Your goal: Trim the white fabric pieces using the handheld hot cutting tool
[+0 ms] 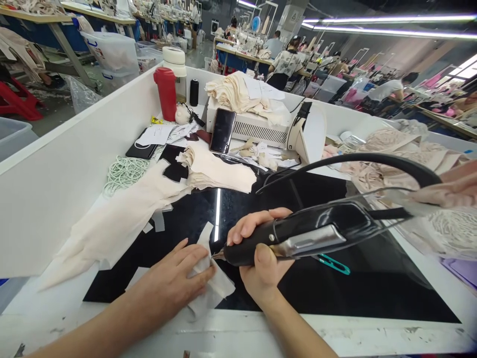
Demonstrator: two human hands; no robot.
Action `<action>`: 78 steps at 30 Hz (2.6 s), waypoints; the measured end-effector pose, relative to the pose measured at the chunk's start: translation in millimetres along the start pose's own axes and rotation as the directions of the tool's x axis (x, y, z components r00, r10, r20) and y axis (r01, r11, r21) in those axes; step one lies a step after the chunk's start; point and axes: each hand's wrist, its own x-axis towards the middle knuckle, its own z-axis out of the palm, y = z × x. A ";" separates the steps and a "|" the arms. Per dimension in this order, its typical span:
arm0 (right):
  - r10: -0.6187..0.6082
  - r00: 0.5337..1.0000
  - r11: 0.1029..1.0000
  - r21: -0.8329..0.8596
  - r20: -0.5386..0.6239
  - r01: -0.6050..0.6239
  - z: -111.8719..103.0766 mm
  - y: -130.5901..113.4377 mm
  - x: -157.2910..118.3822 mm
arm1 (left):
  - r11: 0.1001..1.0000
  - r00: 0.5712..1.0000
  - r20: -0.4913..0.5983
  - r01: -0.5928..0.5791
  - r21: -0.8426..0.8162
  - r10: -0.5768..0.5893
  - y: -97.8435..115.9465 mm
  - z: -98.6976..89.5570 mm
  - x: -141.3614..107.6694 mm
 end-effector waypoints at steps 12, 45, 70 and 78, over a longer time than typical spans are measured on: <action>-0.014 1.000 0.999 -0.036 -0.007 0.014 0.0 -6.4 -1.8 | 0.998 0.997 -0.076 -0.026 0.058 0.031 5.6 -14.1 5.6; -0.030 1.000 0.997 -0.077 -0.006 0.030 -1.5 -5.3 -5.5 | 0.982 0.975 0.162 -0.128 -0.139 0.150 -43.5 -18.1 -0.5; -0.005 1.000 0.996 -0.088 -0.007 0.004 5.4 0.8 -2.0 | 0.983 0.984 0.126 -0.108 -0.150 0.127 -39.6 -19.1 1.3; -0.027 0.999 0.995 -0.095 -0.017 0.026 10.8 3.3 3.8 | 0.981 0.988 0.121 -0.078 -0.176 0.100 -38.9 -18.8 0.6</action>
